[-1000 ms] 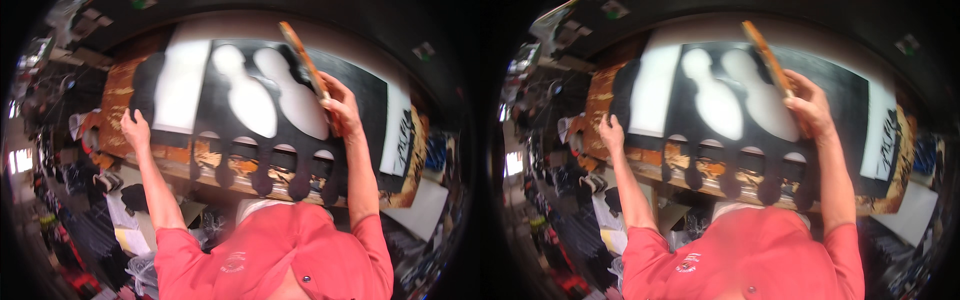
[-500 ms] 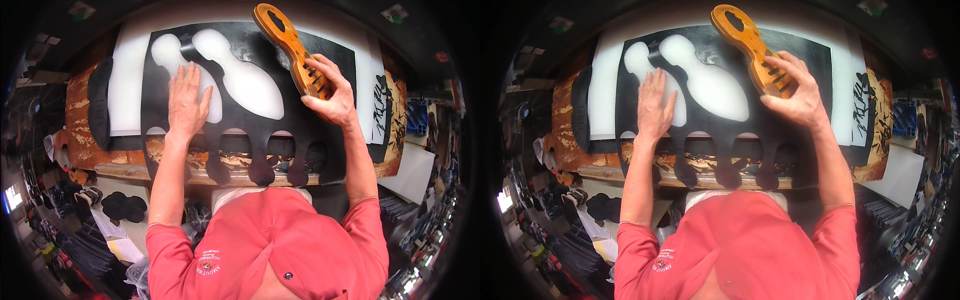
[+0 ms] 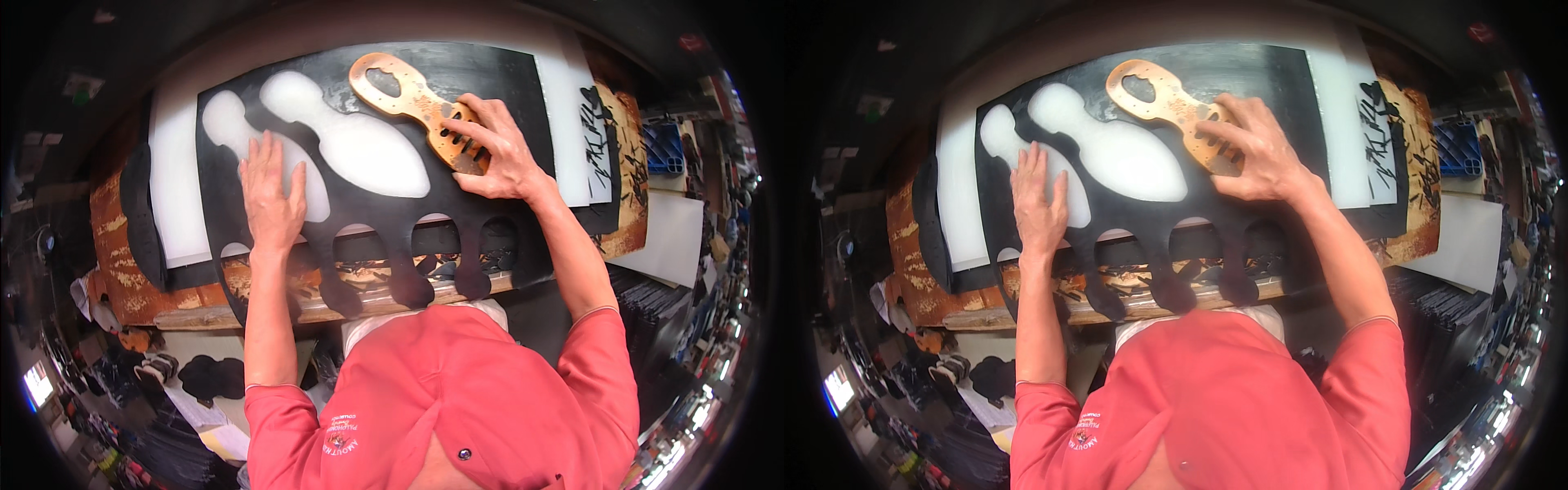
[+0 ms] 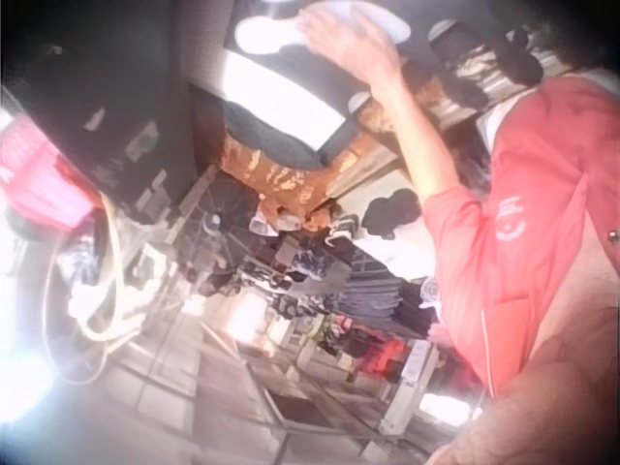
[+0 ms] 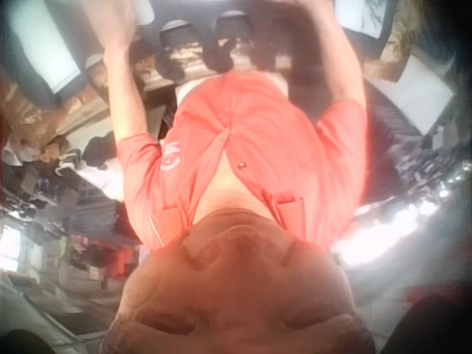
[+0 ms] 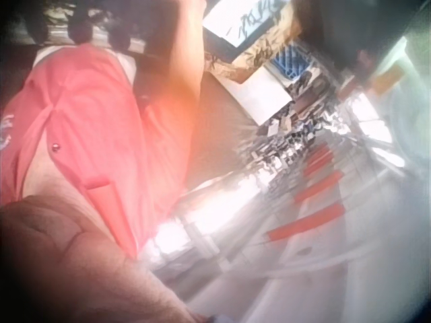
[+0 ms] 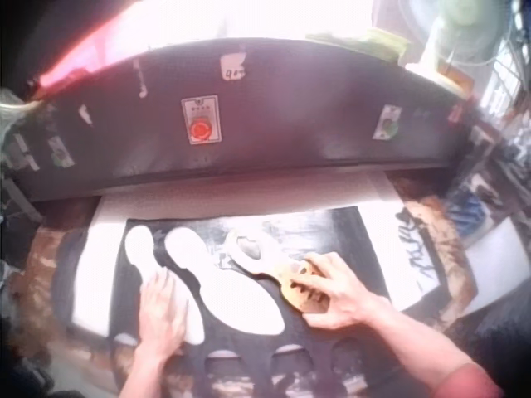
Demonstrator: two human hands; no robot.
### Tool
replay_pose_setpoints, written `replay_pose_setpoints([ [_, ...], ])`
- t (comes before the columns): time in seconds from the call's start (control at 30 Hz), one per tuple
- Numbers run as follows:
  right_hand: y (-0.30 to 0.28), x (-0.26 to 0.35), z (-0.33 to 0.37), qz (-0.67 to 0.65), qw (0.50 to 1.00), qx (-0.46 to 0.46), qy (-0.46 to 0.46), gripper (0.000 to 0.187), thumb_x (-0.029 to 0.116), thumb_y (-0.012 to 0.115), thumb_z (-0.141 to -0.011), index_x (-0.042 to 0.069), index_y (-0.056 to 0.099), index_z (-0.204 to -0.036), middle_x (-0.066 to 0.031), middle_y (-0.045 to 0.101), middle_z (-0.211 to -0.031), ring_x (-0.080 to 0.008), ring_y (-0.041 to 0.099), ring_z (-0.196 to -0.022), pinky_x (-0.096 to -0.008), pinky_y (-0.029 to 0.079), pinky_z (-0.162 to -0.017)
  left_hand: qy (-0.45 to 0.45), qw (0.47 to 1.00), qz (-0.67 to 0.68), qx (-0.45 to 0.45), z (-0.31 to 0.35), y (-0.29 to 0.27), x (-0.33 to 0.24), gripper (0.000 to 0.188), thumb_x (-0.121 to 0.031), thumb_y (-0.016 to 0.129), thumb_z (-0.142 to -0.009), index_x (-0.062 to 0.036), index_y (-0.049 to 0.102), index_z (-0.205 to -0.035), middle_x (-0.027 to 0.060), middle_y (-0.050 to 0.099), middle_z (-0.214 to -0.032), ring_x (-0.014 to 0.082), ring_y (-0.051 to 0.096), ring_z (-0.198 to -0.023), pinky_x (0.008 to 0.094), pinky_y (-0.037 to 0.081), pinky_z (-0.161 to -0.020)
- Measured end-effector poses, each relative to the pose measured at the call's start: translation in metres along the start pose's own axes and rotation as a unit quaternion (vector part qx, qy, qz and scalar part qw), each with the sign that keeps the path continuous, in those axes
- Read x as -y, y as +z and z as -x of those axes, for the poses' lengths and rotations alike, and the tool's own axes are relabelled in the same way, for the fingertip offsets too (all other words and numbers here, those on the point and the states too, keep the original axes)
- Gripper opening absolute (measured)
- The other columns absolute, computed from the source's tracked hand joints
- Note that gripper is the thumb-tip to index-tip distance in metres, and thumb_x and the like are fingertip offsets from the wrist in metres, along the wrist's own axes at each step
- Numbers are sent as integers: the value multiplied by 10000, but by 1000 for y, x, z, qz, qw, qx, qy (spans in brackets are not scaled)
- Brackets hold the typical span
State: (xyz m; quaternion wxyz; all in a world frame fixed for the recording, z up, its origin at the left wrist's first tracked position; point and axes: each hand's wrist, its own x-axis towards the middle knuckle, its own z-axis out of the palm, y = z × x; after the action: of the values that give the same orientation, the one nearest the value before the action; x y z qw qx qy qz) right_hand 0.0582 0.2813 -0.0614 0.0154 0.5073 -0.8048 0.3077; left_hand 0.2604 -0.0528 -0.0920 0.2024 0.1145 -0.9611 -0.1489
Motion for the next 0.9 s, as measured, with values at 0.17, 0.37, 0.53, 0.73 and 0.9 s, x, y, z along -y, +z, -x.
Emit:
replay_pose_setpoints([
  [0.17, -3, -7, 6, -34, 999, 4, 23, 773, 274, 903, -679, 112, 676, -1400, -227, 553, -1502, -446, 559, -1273, -514, 490, -1109, -11, 992, 90, -84, 2, -16, -12, 353, -31, 646, -1032, 29, 674, -1379, 209, 669, -1439, 407, 571, -1429, 459, 456, -1182],
  [0.37, -15, 7, 73, -39, 981, -136, 136, 789, 248, 940, -750, -7, 625, -1427, -208, 624, -1446, -391, 584, -1339, -456, 487, -1149, -91, 956, 279, 20, 79, -53, -84, 137, 4, 657, -1011, 38, 747, -1108, 167, 774, -1068, 269, 751, -978, 387, 590, -877],
  [0.53, 2, 8, 95, 27, 978, -174, 117, 771, 255, 947, -746, -12, 629, -1395, -210, 653, -1381, -389, 615, -1261, -466, 519, -1072, 5, 948, 313, 54, 139, -12, -154, 76, 10, 738, -919, -26, 719, -983, 112, 738, -976, 288, 716, -868, 382, 583, -780],
  [0.73, -7, -6, 97, -190, 934, -245, 177, 524, 204, 879, -867, -3, 701, -1315, -140, 730, -1242, -258, 697, -1111, -370, 554, -991, 80, 989, 125, -1, 148, 11, -160, 198, -22, 799, -864, -61, 616, -928, 86, 672, -947, 321, 649, -826, 431, 537, -694],
  [0.9, -77, -18, 97, -109, 872, -458, 134, 114, 112, 763, -992, 1, 738, -987, -67, 747, -905, -150, 682, -837, -301, 554, -797, 79, 989, 121, -44, 151, 11, -159, 169, 0, 769, -901, -37, 605, -910, 125, 672, -923, 351, 656, -812, 449, 537, -692],
])
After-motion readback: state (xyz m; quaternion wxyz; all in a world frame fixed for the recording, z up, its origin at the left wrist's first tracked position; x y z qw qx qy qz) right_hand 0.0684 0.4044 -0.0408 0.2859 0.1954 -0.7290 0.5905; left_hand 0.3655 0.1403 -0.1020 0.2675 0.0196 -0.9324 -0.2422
